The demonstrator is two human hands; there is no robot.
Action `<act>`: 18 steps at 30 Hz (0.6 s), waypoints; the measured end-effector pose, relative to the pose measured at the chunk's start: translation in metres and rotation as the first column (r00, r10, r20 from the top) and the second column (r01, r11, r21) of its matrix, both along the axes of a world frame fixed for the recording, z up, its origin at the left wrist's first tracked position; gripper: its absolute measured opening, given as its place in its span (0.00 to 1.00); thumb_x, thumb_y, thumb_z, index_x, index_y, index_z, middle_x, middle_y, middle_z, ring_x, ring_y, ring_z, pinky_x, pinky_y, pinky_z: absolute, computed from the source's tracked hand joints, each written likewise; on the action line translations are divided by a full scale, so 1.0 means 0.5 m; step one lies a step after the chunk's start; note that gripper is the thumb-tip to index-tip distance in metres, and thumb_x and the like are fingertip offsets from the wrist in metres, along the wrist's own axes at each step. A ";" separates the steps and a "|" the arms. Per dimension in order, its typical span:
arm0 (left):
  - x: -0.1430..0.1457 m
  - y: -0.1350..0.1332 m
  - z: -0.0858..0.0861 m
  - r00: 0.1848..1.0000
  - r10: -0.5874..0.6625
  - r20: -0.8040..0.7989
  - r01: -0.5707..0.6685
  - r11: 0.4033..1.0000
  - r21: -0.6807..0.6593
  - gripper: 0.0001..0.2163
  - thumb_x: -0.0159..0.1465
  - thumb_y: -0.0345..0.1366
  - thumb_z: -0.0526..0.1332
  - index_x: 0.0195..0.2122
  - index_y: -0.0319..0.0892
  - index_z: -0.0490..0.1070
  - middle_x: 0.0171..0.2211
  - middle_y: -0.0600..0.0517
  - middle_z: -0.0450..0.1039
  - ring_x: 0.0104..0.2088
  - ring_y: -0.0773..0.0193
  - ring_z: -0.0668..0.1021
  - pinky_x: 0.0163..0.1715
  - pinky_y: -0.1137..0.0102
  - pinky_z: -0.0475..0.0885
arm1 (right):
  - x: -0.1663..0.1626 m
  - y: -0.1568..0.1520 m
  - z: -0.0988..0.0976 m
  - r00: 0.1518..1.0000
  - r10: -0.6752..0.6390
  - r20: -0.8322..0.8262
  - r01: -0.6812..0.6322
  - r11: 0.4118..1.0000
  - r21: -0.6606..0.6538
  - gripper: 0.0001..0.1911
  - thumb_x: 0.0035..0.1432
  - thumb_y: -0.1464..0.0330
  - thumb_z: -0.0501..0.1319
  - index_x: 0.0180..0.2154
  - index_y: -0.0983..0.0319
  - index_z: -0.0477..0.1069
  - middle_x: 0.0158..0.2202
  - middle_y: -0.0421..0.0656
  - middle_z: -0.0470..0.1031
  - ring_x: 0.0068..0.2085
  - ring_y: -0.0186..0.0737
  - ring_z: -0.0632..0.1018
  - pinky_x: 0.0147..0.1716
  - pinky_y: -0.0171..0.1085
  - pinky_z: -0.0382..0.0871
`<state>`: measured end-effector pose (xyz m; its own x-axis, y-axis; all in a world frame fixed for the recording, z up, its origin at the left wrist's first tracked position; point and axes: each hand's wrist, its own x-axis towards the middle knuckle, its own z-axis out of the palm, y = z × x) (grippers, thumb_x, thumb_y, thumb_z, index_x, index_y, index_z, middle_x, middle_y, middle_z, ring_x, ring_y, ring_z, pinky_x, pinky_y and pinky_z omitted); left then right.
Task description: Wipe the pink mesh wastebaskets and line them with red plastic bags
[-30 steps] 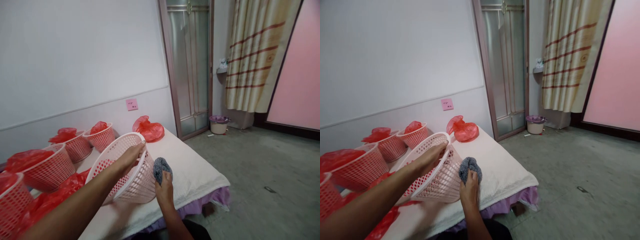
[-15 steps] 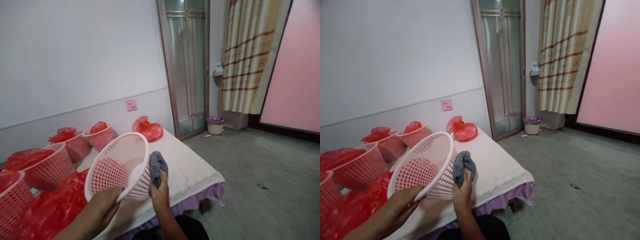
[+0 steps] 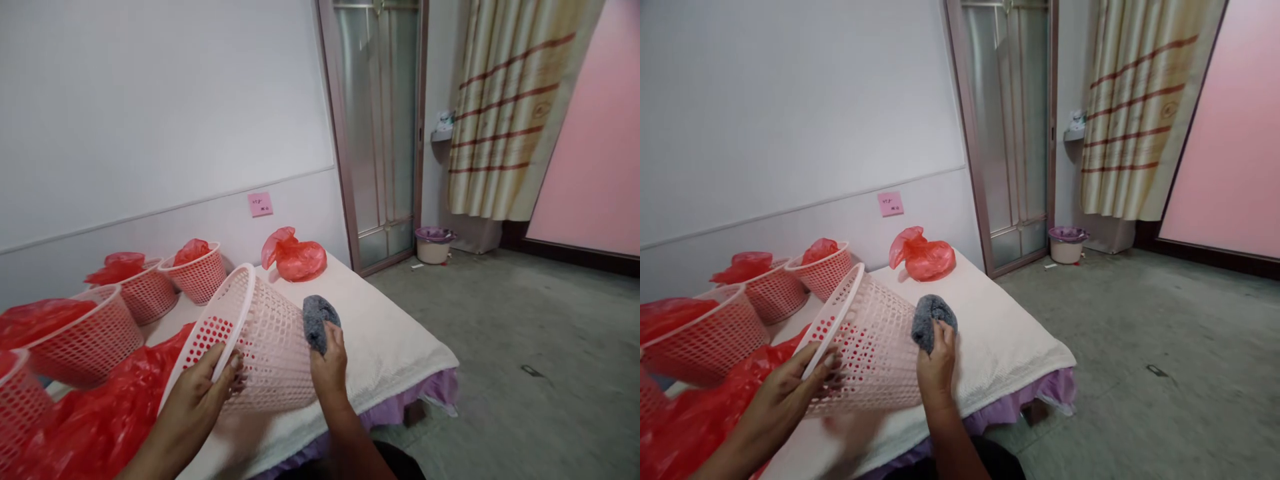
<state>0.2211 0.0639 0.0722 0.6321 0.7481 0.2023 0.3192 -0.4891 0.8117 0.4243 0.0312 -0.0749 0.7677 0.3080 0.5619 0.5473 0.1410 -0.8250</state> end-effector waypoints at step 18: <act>0.082 0.006 0.077 0.999 0.008 -0.032 -0.008 1.000 -0.020 0.19 0.61 0.55 0.56 0.27 0.43 0.66 0.24 0.55 0.69 0.28 0.60 0.73 0.28 0.68 0.67 | -0.167 -0.061 0.030 0.833 0.111 0.543 -0.128 0.992 -0.007 0.28 0.53 0.73 0.57 0.57 0.59 0.65 0.51 0.54 0.66 0.52 0.53 0.70 0.47 0.52 0.72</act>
